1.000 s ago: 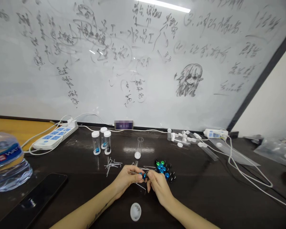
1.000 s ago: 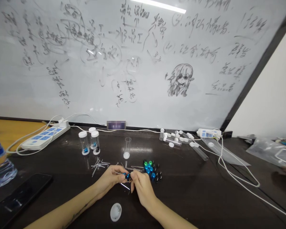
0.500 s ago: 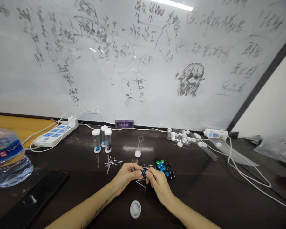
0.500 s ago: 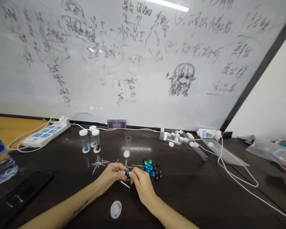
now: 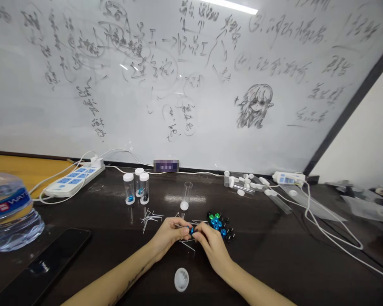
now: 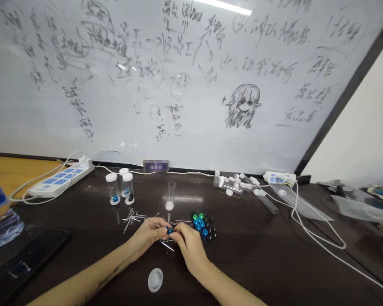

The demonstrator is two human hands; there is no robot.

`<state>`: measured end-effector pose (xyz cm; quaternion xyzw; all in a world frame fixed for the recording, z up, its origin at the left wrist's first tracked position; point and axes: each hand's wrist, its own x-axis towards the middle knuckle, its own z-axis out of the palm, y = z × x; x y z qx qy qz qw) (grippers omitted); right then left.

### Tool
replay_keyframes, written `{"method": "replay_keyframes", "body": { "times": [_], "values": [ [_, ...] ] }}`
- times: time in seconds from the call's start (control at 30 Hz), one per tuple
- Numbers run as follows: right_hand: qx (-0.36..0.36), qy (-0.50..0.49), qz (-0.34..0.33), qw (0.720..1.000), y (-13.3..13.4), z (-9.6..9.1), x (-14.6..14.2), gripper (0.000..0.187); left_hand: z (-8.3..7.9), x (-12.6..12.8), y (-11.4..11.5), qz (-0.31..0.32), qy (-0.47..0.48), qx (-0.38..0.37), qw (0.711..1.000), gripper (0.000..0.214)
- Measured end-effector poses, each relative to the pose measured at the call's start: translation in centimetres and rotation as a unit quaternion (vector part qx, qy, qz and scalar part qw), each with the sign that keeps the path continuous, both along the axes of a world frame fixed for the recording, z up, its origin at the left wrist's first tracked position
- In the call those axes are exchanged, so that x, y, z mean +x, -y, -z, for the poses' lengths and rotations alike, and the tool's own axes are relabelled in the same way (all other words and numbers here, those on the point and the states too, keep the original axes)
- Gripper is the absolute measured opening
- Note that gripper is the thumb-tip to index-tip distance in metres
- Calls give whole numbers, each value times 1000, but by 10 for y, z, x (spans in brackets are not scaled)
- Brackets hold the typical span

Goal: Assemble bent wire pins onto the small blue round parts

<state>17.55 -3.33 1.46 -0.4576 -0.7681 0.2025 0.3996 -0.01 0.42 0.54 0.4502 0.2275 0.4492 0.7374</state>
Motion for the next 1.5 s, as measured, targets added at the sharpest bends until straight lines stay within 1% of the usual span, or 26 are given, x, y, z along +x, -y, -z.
{"method": "replay_keyframes", "body": {
  "times": [0.07,0.13,0.27,0.3,0.4,0.47,0.5,0.6,0.63,0.67,0.77,0.8,0.9,0.93,1.0,1.03,1.07,1.17,1.27,1.37,1.4,1.5],
  "values": [
    [20,-7,10,1000,0,0,0,8,0,0,0,-2,2,4,1000,15],
    [21,-13,12,1000,0,-1,0,7,0,0,-1,-3,4,7,1000,15],
    [-19,-10,-8,1000,0,-1,0,26,1,0,-1,4,0,12,1000,13],
    [-17,-12,-8,1000,0,-1,0,24,1,0,-1,4,0,13,1000,13],
    [7,-25,8,1000,-1,0,-1,7,0,0,-1,-3,0,15,1000,13],
    [7,-32,13,999,-1,0,0,7,0,0,0,-4,-1,13,1000,14],
    [-3,-32,10,999,-1,1,0,10,0,0,1,-1,-2,12,1000,14],
    [-32,-22,-11,999,-2,0,1,31,-1,0,2,8,-9,11,1000,14],
    [-35,-20,-15,999,-2,0,1,34,-1,0,2,8,-10,11,1000,14],
    [-33,-21,-13,999,-2,0,0,32,-1,0,2,6,-11,11,1000,13],
    [-10,-34,11,999,-2,1,-1,13,-1,1,0,-5,-7,10,1000,14],
    [-3,-38,18,999,-2,2,-1,12,-1,1,0,-5,-7,11,1000,13],
    [-14,-40,10,999,-3,3,-1,13,-1,0,0,1,-6,13,1000,13],
    [-23,-37,1,999,-3,3,-1,16,-1,0,0,4,-6,13,1000,13],
    [-38,-29,-17,999,-3,2,0,29,-1,0,1,11,-7,11,1000,13],
    [-39,-27,-20,999,-3,1,0,31,-1,0,1,11,-8,12,1000,13],
    [-35,-29,-18,999,-3,1,0,29,-1,0,1,8,-8,13,1000,13],
    [-8,-43,6,999,-2,0,-2,9,-1,0,0,-6,-9,16,1000,14],
    [-12,-42,5,999,-1,0,-2,11,-1,1,0,1,-11,16,1000,14],
    [-37,-25,-14,999,-2,0,-1,31,0,1,1,9,-12,14,1000,14],
    [-37,-24,-13,999,-2,0,-1,32,0,1,0,9,-12,13,1000,15],
    [-7,-29,11,1000,-2,2,-1,16,0,0,-1,-1,-10,15,1000,15]
  ]
}}
